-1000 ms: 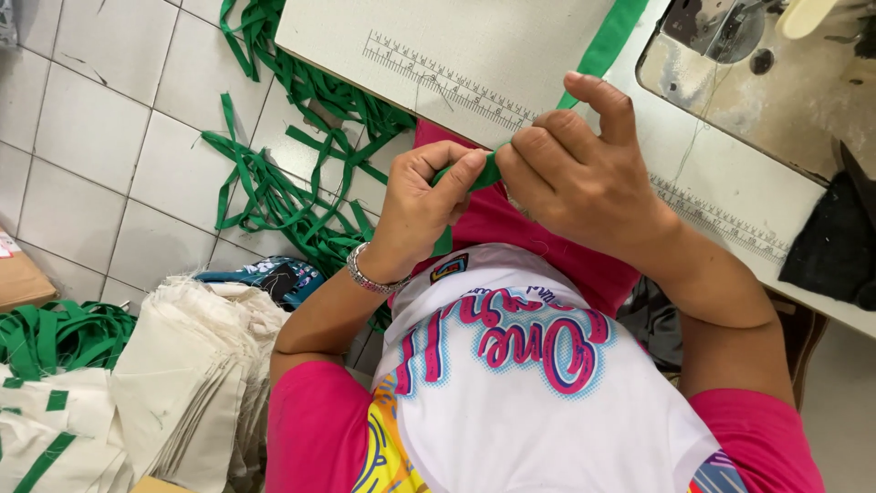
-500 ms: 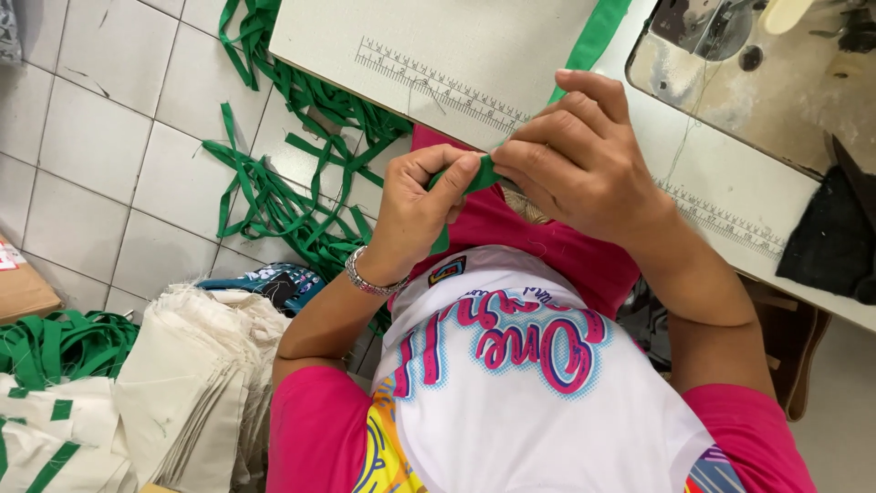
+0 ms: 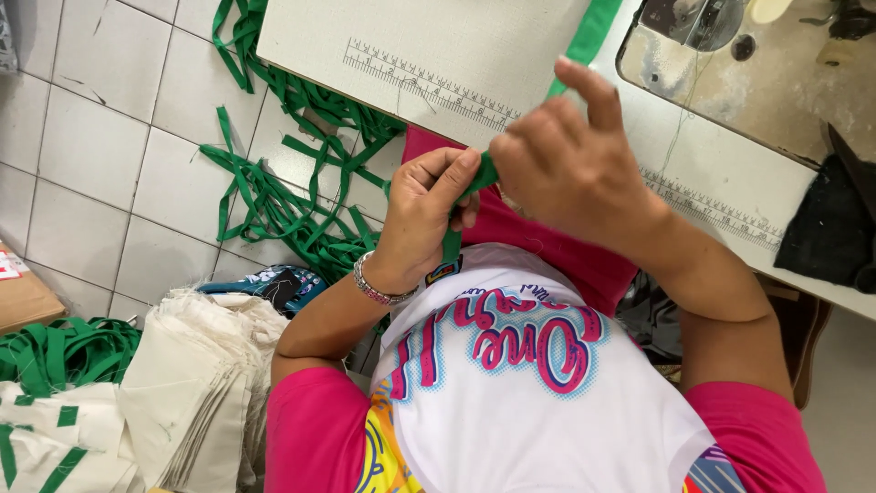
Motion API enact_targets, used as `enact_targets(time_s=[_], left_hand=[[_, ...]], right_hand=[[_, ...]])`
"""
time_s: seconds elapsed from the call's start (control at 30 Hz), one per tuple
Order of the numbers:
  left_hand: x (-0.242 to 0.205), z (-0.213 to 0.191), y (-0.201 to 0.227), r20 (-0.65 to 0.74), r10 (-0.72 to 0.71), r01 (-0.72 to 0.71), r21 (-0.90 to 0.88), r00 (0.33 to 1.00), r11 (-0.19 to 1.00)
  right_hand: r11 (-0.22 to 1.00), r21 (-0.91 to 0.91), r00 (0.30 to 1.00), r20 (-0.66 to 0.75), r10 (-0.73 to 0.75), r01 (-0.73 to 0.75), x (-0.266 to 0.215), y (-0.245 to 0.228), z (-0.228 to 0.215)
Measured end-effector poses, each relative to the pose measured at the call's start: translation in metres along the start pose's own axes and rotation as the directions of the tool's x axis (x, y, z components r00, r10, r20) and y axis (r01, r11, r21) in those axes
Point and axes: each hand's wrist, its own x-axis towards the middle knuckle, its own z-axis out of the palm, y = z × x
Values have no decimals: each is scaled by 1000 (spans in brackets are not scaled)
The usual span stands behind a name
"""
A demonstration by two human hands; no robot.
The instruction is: Organizing and straightening green fabric straps on a sewing table to prepare them for further processing.
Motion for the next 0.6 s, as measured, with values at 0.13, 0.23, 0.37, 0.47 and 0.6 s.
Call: enact_targets(time_s=[0.13, 0.23, 0.37, 0.47, 0.6], left_hand=[[1, -3, 6, -17, -9, 9, -8, 1000, 1000], [3, -3, 6, -17, 24, -23, 20, 1000, 1000], [5, -2, 5, 7, 44, -45, 38, 999, 998], [4, -1, 8, 52, 90, -96, 108, 995, 990], [4, -2, 10, 95, 160, -177, 208, 983, 962]], right_hand=[[658, 717, 918, -67, 392, -229, -7, 23, 14], [695, 695, 938, -86, 335, -185, -12, 24, 9], [793, 603, 987, -66, 148, -79, -1, 23, -2], [868, 496, 998, -42, 53, -25, 7, 22, -8], [951, 310, 995, 101, -15, -17, 10, 19, -8]])
